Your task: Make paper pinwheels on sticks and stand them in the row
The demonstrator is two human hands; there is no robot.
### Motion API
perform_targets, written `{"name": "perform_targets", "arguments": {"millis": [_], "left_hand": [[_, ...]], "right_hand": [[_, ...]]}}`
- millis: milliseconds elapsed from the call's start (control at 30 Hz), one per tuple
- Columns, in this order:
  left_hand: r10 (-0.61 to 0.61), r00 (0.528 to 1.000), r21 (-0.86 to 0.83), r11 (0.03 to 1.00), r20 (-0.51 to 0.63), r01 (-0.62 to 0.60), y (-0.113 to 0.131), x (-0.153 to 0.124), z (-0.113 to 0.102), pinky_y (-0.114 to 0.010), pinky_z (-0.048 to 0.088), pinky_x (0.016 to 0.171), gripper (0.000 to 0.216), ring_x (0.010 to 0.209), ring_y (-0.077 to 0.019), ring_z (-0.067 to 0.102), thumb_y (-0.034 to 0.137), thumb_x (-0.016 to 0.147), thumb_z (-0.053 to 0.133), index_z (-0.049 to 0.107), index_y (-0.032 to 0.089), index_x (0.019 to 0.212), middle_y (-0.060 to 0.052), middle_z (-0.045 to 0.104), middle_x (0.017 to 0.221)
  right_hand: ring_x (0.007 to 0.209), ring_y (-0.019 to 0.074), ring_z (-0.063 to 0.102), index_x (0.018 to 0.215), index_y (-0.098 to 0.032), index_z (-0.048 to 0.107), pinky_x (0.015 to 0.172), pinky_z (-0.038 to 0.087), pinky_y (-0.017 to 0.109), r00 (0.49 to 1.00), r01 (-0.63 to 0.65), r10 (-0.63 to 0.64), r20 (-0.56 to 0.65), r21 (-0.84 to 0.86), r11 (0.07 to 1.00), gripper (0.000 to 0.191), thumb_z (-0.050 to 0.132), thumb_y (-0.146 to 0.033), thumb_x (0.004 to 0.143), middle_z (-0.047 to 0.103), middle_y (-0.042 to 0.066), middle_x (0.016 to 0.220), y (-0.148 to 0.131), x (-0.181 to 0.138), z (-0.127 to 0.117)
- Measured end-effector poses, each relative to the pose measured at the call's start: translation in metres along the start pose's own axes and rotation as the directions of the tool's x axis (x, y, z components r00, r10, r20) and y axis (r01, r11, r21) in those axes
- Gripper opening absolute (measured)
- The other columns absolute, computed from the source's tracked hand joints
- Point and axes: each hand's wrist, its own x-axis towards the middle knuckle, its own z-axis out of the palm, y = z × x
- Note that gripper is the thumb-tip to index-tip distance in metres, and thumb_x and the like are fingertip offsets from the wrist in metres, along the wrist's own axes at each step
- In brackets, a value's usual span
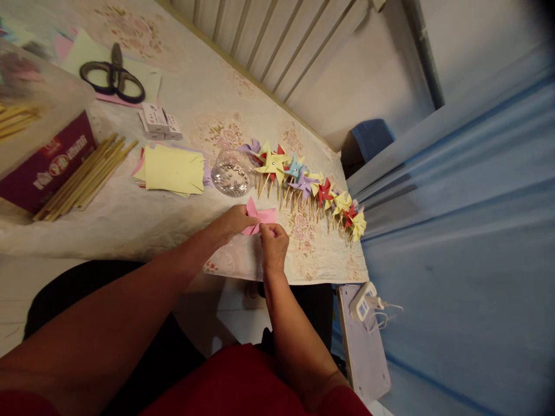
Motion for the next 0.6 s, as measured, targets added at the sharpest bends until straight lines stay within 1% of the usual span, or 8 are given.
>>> {"name": "perform_targets", "arguments": {"millis": [300,600], "left_hand": [[0.011,1.000,0.052,0.999,-0.010,-0.011,0.0006,-0.0011,-0.0006,-0.022,0.029,0.053,0.008,0.053,-0.0095,0.043,0.017,0.059,0.066,0.059,0.015,0.062,0.004,0.052,0.056],[0.021,0.999,0.074,0.997,-0.032,-0.019,0.0013,-0.0014,-0.0012,-0.022,0.031,0.053,0.006,0.052,-0.0094,0.044,0.016,0.061,0.066,0.060,0.014,0.062,0.004,0.053,0.055]], "right_hand": [[0.058,0.0127,0.044,0.064,-0.020,0.062,0.059,0.038,0.025,0.999,-0.044,0.043,0.003,0.026,0.999,0.023,0.066,-0.039,0.075,0.053,-0.005,0.057,0.0019,0.0022,0.0018],[0.060,0.0132,0.045,0.063,-0.020,0.062,0.060,0.037,0.025,0.999,-0.035,0.035,0.000,0.012,0.999,0.023,0.066,-0.039,0.076,0.054,-0.004,0.058,0.0022,0.0036,0.0039]]}}
